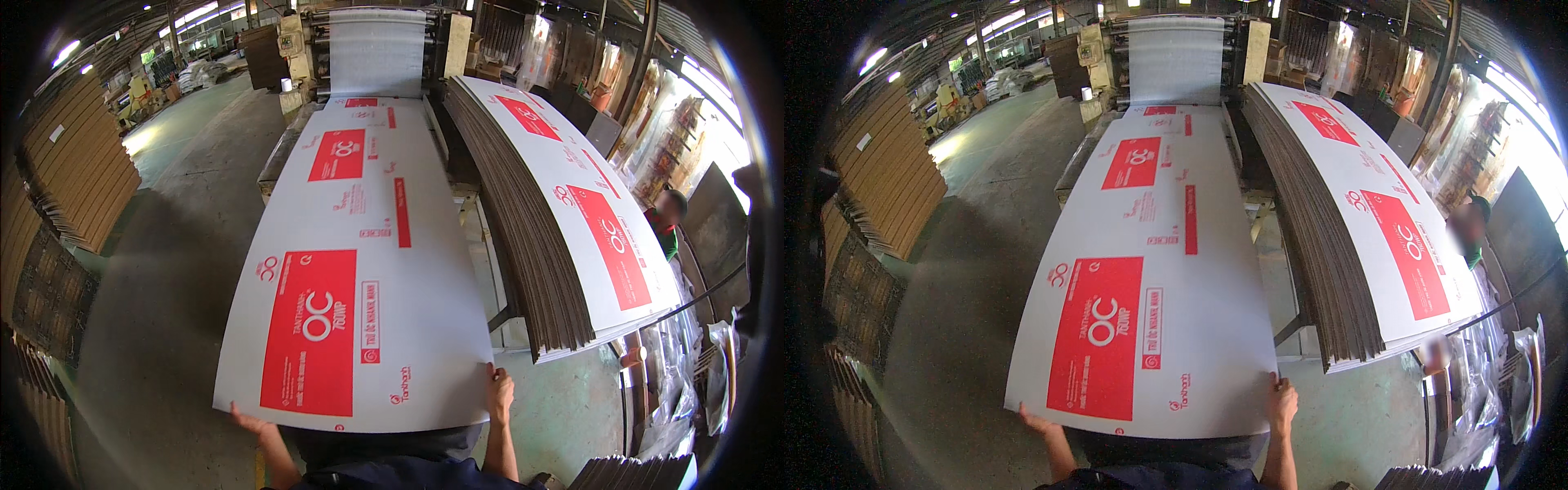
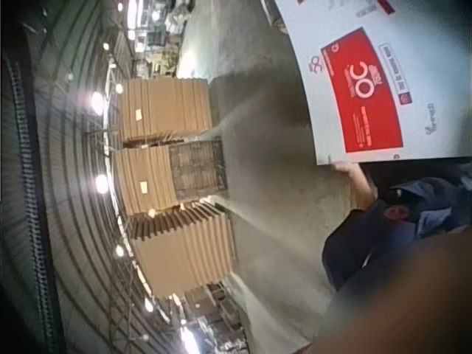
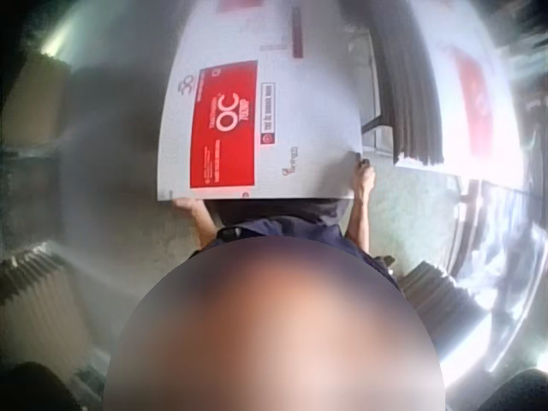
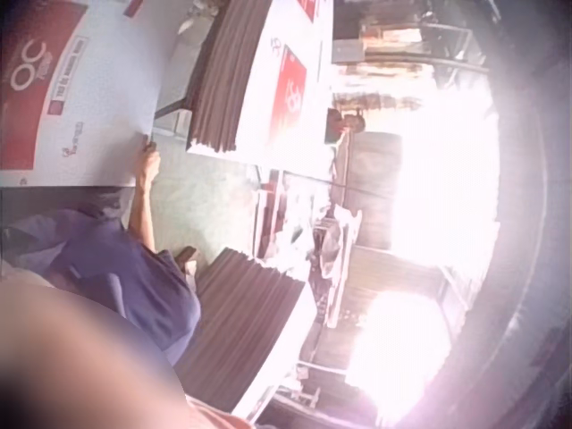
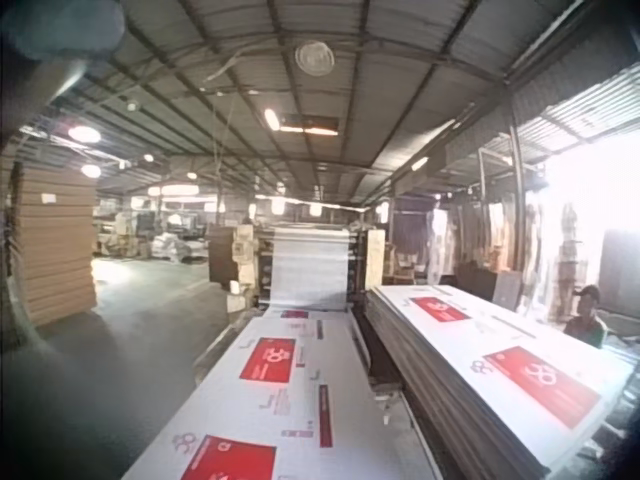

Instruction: The person repeatedly picks up large white cardboard sheets with red branding from a table and places them onto a growing stack on the right. The action is continuous and repetitive throughout the clip.

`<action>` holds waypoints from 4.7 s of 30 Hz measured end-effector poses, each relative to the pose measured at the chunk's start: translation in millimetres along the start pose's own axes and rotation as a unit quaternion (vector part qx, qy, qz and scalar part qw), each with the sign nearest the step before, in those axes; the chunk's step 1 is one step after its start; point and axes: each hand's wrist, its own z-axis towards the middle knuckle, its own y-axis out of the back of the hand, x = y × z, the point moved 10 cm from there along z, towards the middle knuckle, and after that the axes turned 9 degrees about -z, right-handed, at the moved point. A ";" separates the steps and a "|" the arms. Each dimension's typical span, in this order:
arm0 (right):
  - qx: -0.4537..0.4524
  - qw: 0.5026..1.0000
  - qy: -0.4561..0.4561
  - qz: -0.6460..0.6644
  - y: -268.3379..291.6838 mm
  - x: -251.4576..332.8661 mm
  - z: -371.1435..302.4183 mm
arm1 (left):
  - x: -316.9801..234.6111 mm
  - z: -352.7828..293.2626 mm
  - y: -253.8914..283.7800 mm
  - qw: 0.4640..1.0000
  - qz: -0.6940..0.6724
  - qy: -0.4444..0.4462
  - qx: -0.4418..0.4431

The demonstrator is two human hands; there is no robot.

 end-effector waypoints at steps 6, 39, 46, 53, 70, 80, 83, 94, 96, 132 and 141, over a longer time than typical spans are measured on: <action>0.056 0.998 -0.002 -0.024 -25.8 -42.8 -24.7 | -82.8 -9.0 61.5 0.977 0.119 -0.174 -0.005; 0.017 0.999 0.045 -0.010 -164.5 116.8 284.8 | 216.2 212.5 -103.8 0.989 0.065 -0.114 -0.074; -0.077 0.992 0.096 -0.008 -87.8 227.7 352.5 | 263.4 240.7 -148.0 0.951 0.267 0.109 -0.111; -0.209 0.946 0.240 0.055 202.8 124.6 274.6 | 311.0 131.2 -78.0 0.880 0.325 0.343 0.039; -0.173 0.928 0.177 -0.277 207.1 -54.4 135.4 | 328.0 -193.6 -101.3 0.695 0.355 0.548 0.300; -0.153 0.791 0.580 -0.119 167.5 154.1 -121.4 | 264.0 -293.4 -245.2 0.730 0.030 0.463 0.501; -0.061 0.882 0.467 0.007 163.8 110.9 -116.7 | 252.1 -269.0 -262.3 0.875 -0.002 0.357 0.327; -0.255 0.957 -0.057 -0.122 133.9 -188.8 -97.2 | 108.6 -26.0 -193.3 0.947 0.128 0.181 0.234; -0.236 0.966 -0.104 -0.018 116.8 -185.0 -111.9 | 82.9 -17.2 -151.3 0.966 0.145 0.133 0.167; 0.040 0.986 0.075 0.146 -38.9 -116.9 -45.7 | -34.9 8.6 118.6 0.991 0.014 -0.034 -0.132; 0.025 0.980 0.098 0.172 -81.2 -26.7 96.1 | 91.2 147.8 85.4 0.986 0.067 -0.088 -0.123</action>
